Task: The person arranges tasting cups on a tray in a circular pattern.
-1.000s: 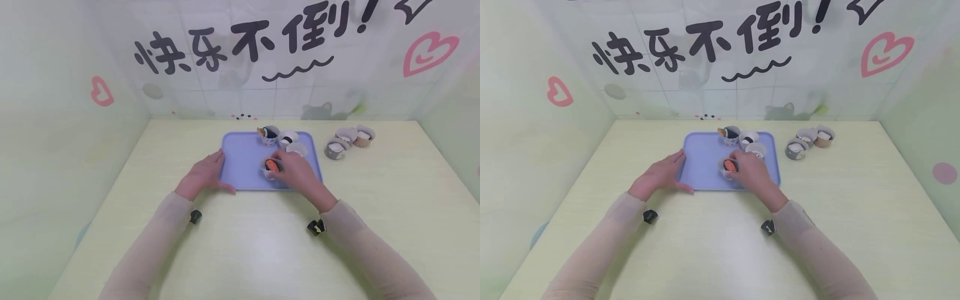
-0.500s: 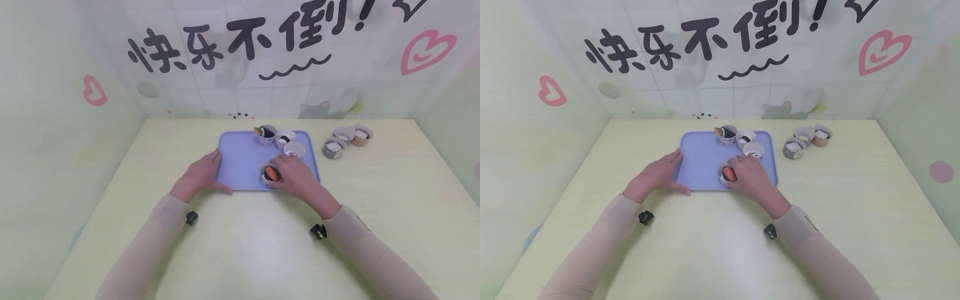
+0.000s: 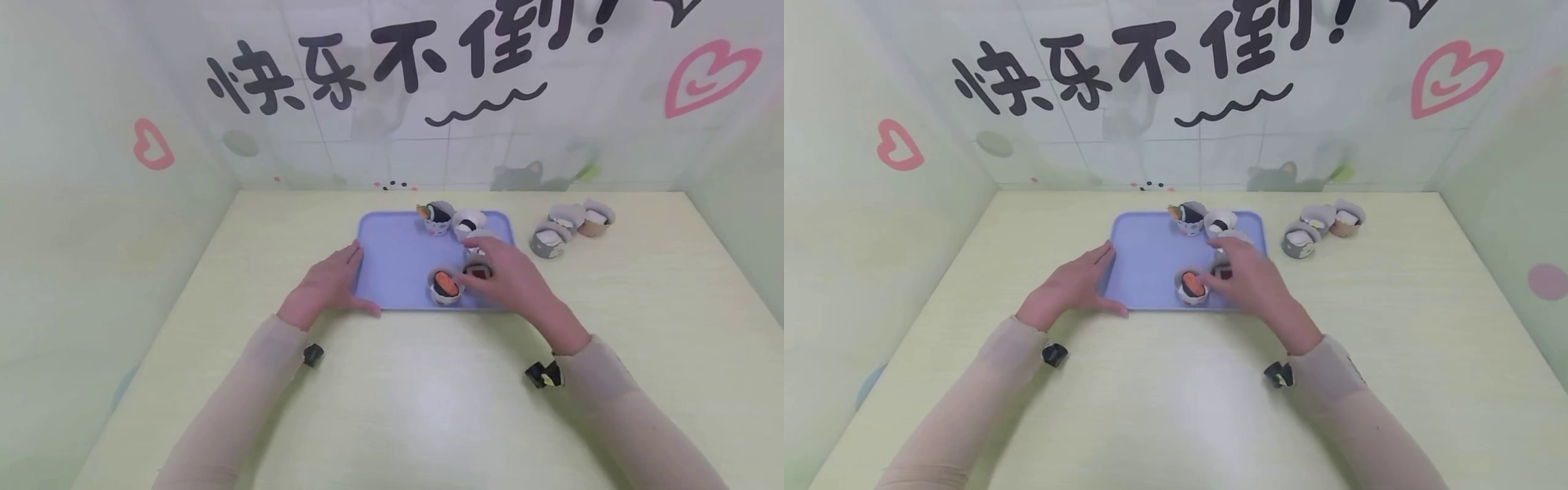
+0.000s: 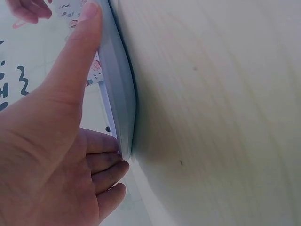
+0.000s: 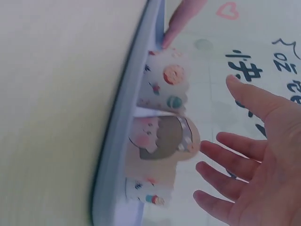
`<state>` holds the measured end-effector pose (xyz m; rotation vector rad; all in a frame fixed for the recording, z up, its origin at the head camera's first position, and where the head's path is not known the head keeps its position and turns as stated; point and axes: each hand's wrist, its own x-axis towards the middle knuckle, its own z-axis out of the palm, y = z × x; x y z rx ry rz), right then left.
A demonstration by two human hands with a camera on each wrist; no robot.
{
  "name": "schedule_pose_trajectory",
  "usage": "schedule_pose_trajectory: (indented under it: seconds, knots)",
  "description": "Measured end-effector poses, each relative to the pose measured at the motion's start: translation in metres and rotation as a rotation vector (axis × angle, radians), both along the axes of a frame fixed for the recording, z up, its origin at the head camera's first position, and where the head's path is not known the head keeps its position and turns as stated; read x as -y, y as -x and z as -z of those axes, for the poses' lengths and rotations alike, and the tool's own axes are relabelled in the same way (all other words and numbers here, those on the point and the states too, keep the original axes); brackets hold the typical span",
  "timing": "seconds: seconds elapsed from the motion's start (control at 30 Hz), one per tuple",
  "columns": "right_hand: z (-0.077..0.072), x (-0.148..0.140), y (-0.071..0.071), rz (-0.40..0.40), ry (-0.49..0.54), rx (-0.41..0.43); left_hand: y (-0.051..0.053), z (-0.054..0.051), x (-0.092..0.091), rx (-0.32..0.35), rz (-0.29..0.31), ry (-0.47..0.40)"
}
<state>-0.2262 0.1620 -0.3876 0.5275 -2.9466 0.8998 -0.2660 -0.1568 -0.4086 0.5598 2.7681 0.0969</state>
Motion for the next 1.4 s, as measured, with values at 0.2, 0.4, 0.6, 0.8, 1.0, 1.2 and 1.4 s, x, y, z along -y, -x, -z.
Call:
schedule_pose_trajectory:
  seconds: [0.2,0.4,0.6,0.8,1.0,1.2,1.4]
  knots:
    - [-0.011,-0.021,0.007,0.118,0.080,-0.038,0.003,0.002,0.000,-0.001,-0.005,0.006]
    - [-0.018,-0.045,0.008,0.219,0.154,-0.056,0.003,0.004,0.001,-0.006,-0.003,0.005]
    - [-0.017,-0.070,0.012,0.318,0.272,-0.045,0.002,0.005,0.000,-0.030,0.009,0.019]
    - [-0.013,-0.096,0.017,0.411,0.349,-0.001,0.003,0.006,-0.001,-0.031,0.019,0.020]
    - [-0.001,-0.116,0.021,0.500,0.404,0.039,0.002,0.008,0.000,-0.026,0.017,0.027]
    - [0.011,-0.130,0.024,0.557,0.389,0.073,0.002,0.007,-0.001,-0.036,0.024,0.024]
    - [0.018,-0.134,0.024,0.561,0.352,0.132,0.001,0.005,-0.001,-0.033,0.020,0.027]
